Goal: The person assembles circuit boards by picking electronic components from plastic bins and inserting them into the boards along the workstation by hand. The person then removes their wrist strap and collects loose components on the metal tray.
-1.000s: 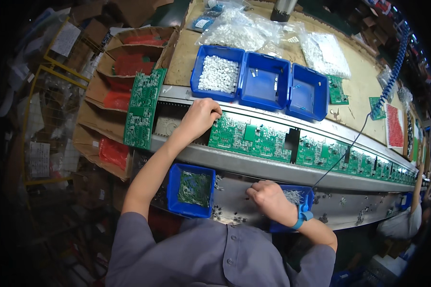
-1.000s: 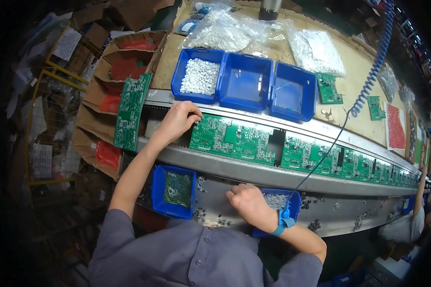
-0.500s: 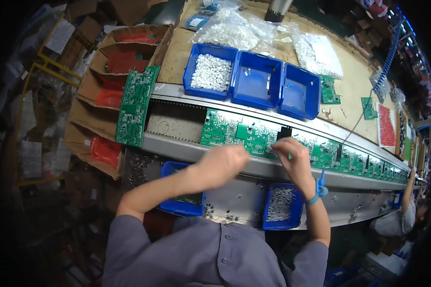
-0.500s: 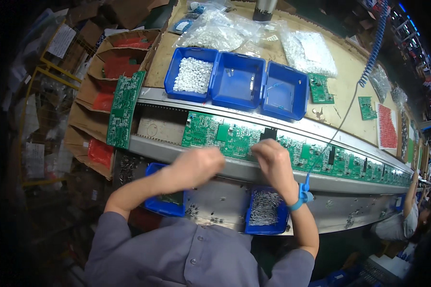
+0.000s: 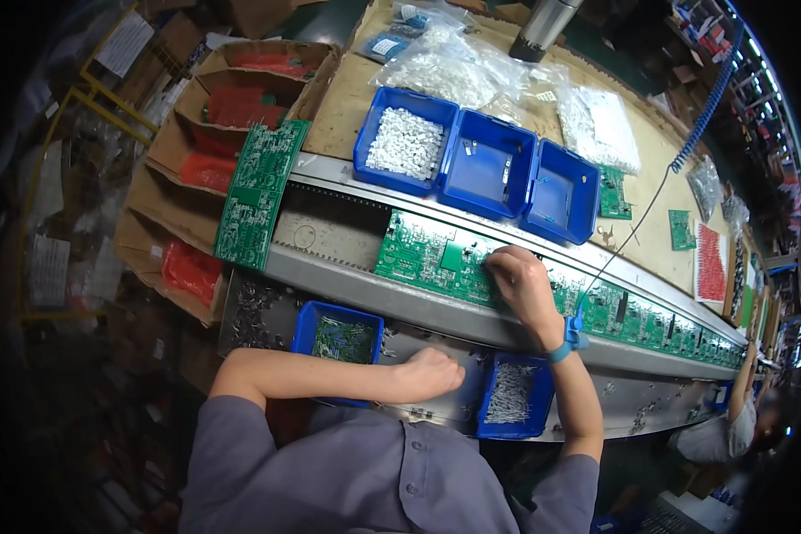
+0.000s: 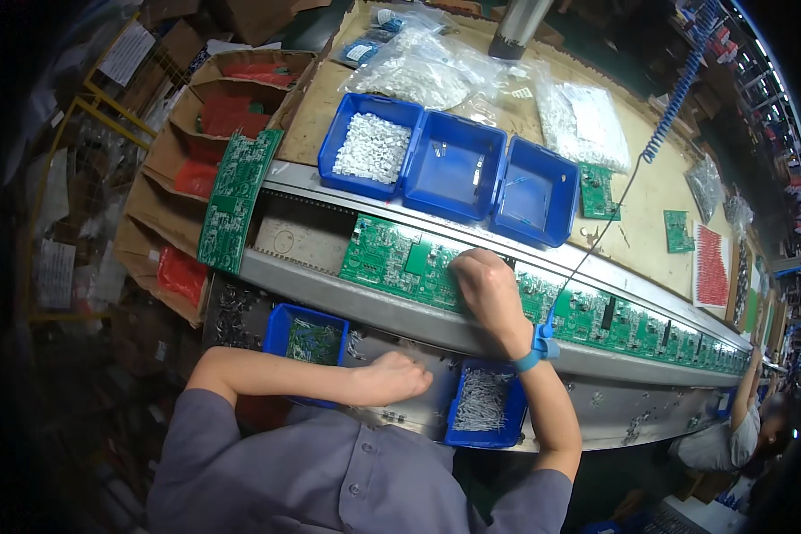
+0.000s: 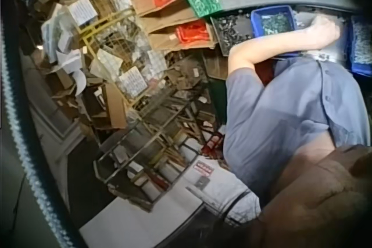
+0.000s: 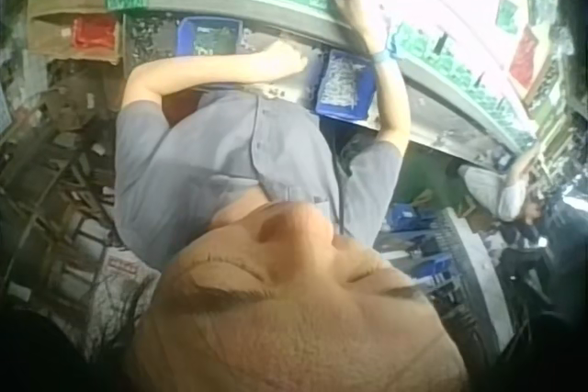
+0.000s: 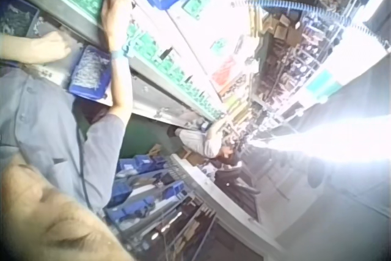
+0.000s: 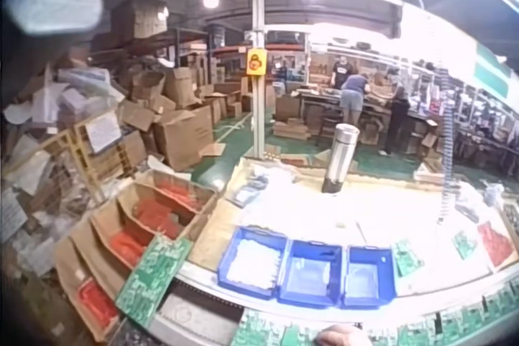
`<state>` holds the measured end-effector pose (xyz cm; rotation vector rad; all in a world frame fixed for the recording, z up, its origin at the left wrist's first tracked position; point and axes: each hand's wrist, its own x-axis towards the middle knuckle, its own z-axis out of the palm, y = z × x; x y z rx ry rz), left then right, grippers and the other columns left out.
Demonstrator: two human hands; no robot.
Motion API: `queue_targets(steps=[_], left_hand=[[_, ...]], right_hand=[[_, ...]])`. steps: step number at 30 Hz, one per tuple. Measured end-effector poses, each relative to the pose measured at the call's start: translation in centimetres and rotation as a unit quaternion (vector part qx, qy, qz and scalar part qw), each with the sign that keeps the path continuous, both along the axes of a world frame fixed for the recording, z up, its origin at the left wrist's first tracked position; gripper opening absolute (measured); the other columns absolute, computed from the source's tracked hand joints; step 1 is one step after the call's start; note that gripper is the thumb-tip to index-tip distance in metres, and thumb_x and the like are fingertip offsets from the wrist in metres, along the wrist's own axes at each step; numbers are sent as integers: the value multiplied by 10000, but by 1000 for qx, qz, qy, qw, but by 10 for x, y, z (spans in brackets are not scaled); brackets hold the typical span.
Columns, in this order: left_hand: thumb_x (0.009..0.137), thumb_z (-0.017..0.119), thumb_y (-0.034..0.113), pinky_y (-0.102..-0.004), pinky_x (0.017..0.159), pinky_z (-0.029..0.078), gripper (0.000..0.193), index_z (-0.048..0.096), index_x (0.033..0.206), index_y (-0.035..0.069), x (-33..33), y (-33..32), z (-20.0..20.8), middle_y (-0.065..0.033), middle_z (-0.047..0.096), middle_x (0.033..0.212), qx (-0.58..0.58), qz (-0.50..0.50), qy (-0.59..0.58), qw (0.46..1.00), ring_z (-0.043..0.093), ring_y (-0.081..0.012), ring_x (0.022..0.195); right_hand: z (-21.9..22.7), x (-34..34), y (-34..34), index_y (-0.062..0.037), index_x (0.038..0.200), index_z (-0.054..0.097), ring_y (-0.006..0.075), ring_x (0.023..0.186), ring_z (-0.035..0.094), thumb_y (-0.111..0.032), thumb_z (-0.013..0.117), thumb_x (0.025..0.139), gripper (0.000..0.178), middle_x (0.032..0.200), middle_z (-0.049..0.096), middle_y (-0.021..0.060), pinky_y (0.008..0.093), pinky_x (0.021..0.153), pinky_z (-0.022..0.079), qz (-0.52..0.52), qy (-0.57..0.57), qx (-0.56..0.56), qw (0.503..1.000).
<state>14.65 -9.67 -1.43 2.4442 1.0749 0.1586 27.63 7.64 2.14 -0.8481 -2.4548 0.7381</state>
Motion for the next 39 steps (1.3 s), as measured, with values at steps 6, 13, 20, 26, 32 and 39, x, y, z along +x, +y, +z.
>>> queue_targets(steps=[6,13,20,26,32,39], left_hand=[[736,569,64,-394,543,523,61,568,765,9,-3,1,1,-146,626,654,-21,23,-38,999,669,-298,652],[745,566,84,-401,586,534,95,575,751,-10,-10,4,9,-162,631,692,-50,11,-40,998,667,-322,692],[706,580,12,-421,654,524,75,562,774,-12,-33,18,47,-169,608,829,-92,18,-82,992,647,-337,793],[739,603,32,-395,693,510,85,609,824,34,-80,36,50,-113,582,839,11,160,-216,963,611,-318,815],[744,629,-28,-396,724,496,123,607,858,10,-122,67,36,-124,620,860,141,291,-203,924,597,-316,840],[738,634,-46,-404,753,481,212,583,940,-7,-127,85,27,-141,618,882,196,289,-164,923,583,-329,850]], right_hand=[[4,-3,0,-8,872,666,297,752,623,44,639,738,146,859,638,120,354,666,502,10,-14,17,1000],[2,-5,-4,-13,856,663,302,777,620,35,647,726,139,874,642,116,366,691,508,17,-16,49,999],[2,-9,-8,-28,851,658,307,822,574,-6,675,715,138,834,619,109,390,730,476,-29,-42,74,996],[3,-7,-5,-50,800,649,307,783,542,-30,667,730,75,773,565,118,406,703,468,-32,-43,61,997],[20,-13,-46,-42,933,583,314,768,531,-73,625,716,223,815,527,125,415,669,446,39,-38,123,991],[0,5,-150,-35,844,576,296,760,614,-141,529,779,133,821,568,148,378,619,503,342,-166,-67,922]])
